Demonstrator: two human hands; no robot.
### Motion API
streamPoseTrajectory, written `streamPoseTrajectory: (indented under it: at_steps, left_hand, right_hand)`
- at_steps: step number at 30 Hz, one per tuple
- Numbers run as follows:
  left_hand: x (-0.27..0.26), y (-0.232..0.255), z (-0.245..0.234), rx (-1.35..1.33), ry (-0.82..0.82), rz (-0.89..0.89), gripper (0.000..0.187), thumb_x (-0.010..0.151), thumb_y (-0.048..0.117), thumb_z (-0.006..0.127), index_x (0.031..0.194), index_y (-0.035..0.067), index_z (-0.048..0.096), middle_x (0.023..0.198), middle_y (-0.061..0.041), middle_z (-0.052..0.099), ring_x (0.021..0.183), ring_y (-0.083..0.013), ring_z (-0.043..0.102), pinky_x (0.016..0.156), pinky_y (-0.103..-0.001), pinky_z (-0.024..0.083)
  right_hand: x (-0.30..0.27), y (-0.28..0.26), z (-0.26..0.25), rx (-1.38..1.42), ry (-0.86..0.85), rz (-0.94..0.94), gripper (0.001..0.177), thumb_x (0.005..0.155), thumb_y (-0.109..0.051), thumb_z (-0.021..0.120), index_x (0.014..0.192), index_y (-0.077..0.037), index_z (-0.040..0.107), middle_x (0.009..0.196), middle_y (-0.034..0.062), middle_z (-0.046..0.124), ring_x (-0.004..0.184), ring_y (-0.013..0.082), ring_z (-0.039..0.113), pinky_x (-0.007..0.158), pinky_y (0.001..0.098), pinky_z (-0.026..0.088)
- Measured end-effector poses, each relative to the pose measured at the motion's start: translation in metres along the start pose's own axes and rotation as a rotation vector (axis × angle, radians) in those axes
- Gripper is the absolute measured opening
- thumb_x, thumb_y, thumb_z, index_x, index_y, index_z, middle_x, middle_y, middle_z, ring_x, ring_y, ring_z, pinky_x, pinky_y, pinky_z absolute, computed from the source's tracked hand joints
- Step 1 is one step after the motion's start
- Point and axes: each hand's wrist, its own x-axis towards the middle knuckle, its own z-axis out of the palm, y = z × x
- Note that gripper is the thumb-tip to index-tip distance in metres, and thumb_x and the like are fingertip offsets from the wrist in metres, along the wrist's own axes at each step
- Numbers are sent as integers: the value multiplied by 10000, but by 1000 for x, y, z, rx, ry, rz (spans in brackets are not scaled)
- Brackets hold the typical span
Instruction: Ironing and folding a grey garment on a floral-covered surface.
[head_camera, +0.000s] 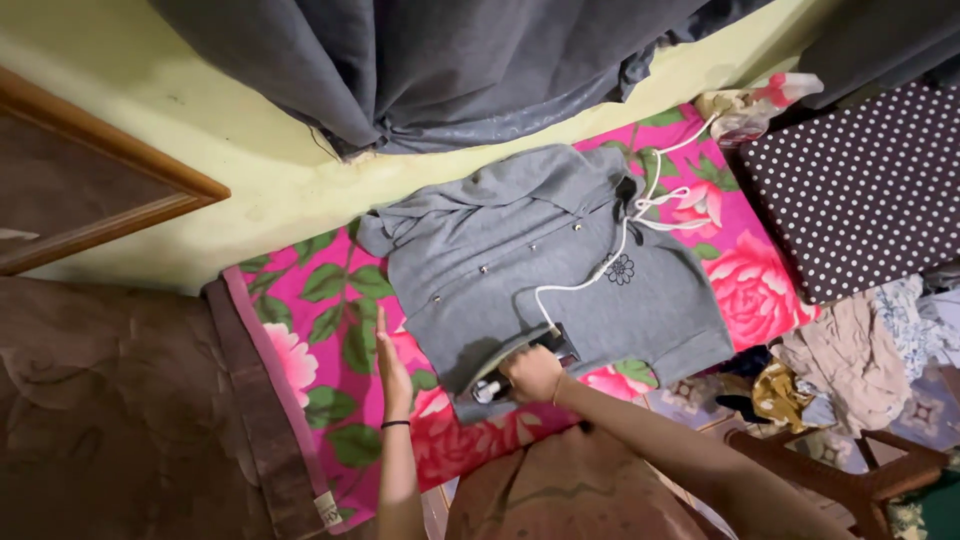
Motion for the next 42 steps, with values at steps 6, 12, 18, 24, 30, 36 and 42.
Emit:
streamPoseTrajectory:
  at_steps: [6, 12, 18, 24, 30, 36, 42]
  left_hand:
    - [17, 4, -7, 48, -27, 69, 765, 1072, 603, 203, 1617, 77, 305, 1705, -97, 278, 1592, -249, 195, 1273, -399, 130]
    - [36, -5, -21, 51, -25, 77, 770, 1068, 606, 198, 1621, 81, 300, 1708, -96, 261, 1592, -252, 182, 1274, -404, 118]
    - [31, -11, -5, 110, -56, 81, 736, 1081, 572, 201, 1617, 75, 290, 1704, -106, 268, 1587, -254, 201, 1275, -402, 133]
    - [-2, -41, 50, 422, -227, 69, 805, 985, 541, 579, 1603, 86, 336, 1674, -154, 307, 1553, -318, 289, 1262, -449, 241]
    - [-23, -39, 86, 1034, -405, 179, 1394, 411, 560, 989, 1558, 210, 278, 1665, -115, 173, 1521, -381, 179, 1165, -660, 203]
    - [-26, -43, 94, 1250, -446, 17, 1435, 348, 448, 1039, 1550, 277, 273, 1685, -45, 119, 1559, -332, 132, 1169, -692, 205]
    - [-26, -37, 100, 1321, -430, -80, 1484, 338, 409, 1051, 1561, 319, 214, 1704, 5, 98, 1580, -302, 114, 1177, -665, 237]
  right_hand:
    - [99, 2, -9, 1, -15, 273, 531, 681, -576, 835, 822, -77, 723, 755, 158, 719, 690, 341, 718, 624, 477, 563]
    - [95, -1, -10, -36, -1, 313, 548, 690, -631, 827, 778, -95, 749, 775, 155, 722, 699, 336, 724, 627, 467, 570]
    - [-21, 77, 22, -171, -95, -115, 363, 602, -362, 788, 911, -176, 748, 810, 57, 714, 719, 288, 712, 578, 427, 564]
    - [-6, 139, -74, -138, 36, 864, 660, 681, -784, 740, 838, -145, 792, 760, 126, 727, 693, 308, 728, 624, 443, 571]
    - [-63, 148, -81, -138, -147, 416, 603, 629, -729, 788, 873, -178, 780, 747, 140, 732, 672, 353, 722, 623, 475, 563]
    - [-109, 231, -66, -172, -236, 150, 217, 746, -357, 773, 892, -197, 776, 822, 88, 744, 766, 305, 720, 672, 452, 559]
    - [-196, 327, -193, -77, 208, 729, 374, 669, -318, 823, 1024, -207, 790, 831, 123, 762, 729, 351, 733, 705, 454, 587]
